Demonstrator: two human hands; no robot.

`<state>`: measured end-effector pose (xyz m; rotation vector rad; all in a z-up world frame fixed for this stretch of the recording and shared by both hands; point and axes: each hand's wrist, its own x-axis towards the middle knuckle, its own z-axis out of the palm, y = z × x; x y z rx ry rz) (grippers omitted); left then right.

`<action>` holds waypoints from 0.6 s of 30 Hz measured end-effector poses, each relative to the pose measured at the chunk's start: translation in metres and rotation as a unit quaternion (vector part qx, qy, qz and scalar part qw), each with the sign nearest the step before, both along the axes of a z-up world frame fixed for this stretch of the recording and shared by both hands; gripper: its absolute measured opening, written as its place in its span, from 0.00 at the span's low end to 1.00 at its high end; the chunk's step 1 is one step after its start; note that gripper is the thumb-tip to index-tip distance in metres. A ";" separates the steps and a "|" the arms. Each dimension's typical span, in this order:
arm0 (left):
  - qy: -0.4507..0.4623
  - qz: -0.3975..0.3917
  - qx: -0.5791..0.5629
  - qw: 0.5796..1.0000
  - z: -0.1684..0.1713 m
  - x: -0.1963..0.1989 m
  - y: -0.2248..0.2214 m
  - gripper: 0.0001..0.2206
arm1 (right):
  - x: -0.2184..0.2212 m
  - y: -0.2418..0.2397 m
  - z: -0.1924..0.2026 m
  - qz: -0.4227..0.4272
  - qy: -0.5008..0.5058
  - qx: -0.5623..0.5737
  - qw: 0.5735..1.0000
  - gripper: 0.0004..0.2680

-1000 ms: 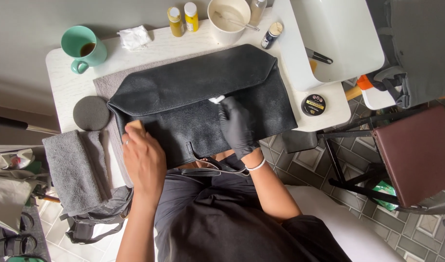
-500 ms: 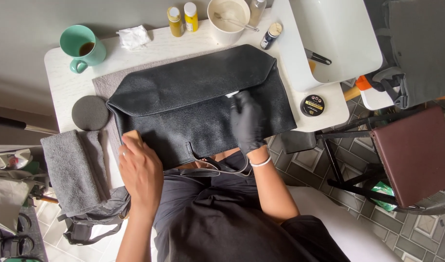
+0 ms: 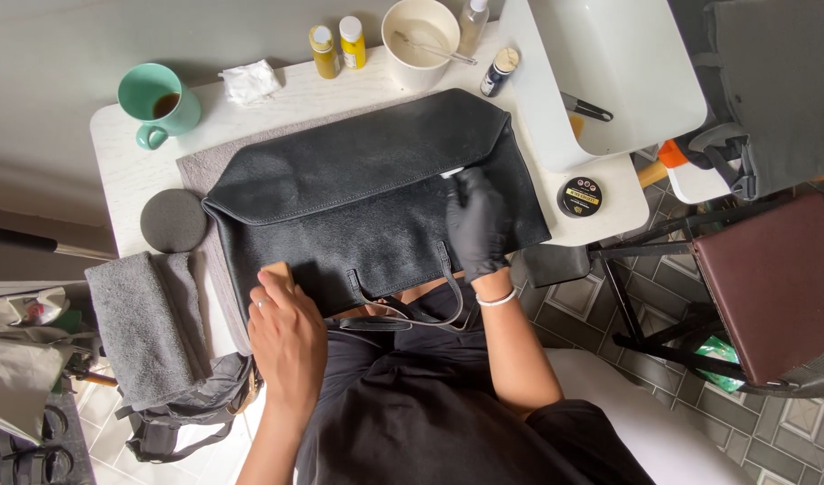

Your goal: Cleaning and conditioning a black leather bag using a small applicator and sponge block.

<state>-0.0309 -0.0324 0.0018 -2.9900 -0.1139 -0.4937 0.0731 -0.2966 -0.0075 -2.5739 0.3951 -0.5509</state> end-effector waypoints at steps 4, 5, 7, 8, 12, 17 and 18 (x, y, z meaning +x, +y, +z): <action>-0.017 -0.019 -0.022 0.999 -0.008 0.026 -0.006 0.20 | -0.011 0.028 -0.016 0.042 0.033 0.063 0.997 0.03; -0.021 -0.021 -0.028 0.999 -0.011 0.036 -0.008 0.20 | -0.011 0.033 -0.024 0.047 0.054 0.036 0.997 0.03; -0.006 -0.027 -0.028 0.999 -0.004 0.032 -0.008 0.20 | -0.003 0.018 -0.018 0.043 0.035 0.055 0.997 0.03; 0.010 -0.029 -0.028 0.999 0.000 0.030 -0.008 0.19 | 0.002 0.010 -0.015 0.041 0.018 0.075 0.996 0.03; 0.064 -0.017 -0.048 0.997 0.016 0.002 -0.006 0.19 | 0.008 -0.027 -0.006 -0.010 0.005 -0.001 1.000 0.02; 0.010 -0.035 -0.029 0.999 0.004 0.005 -0.007 0.20 | 0.002 -0.001 -0.001 0.015 0.015 0.056 0.998 0.02; 0.010 -0.032 -0.029 0.999 0.003 0.016 -0.011 0.20 | 0.001 0.008 -0.008 0.018 0.014 0.056 0.998 0.02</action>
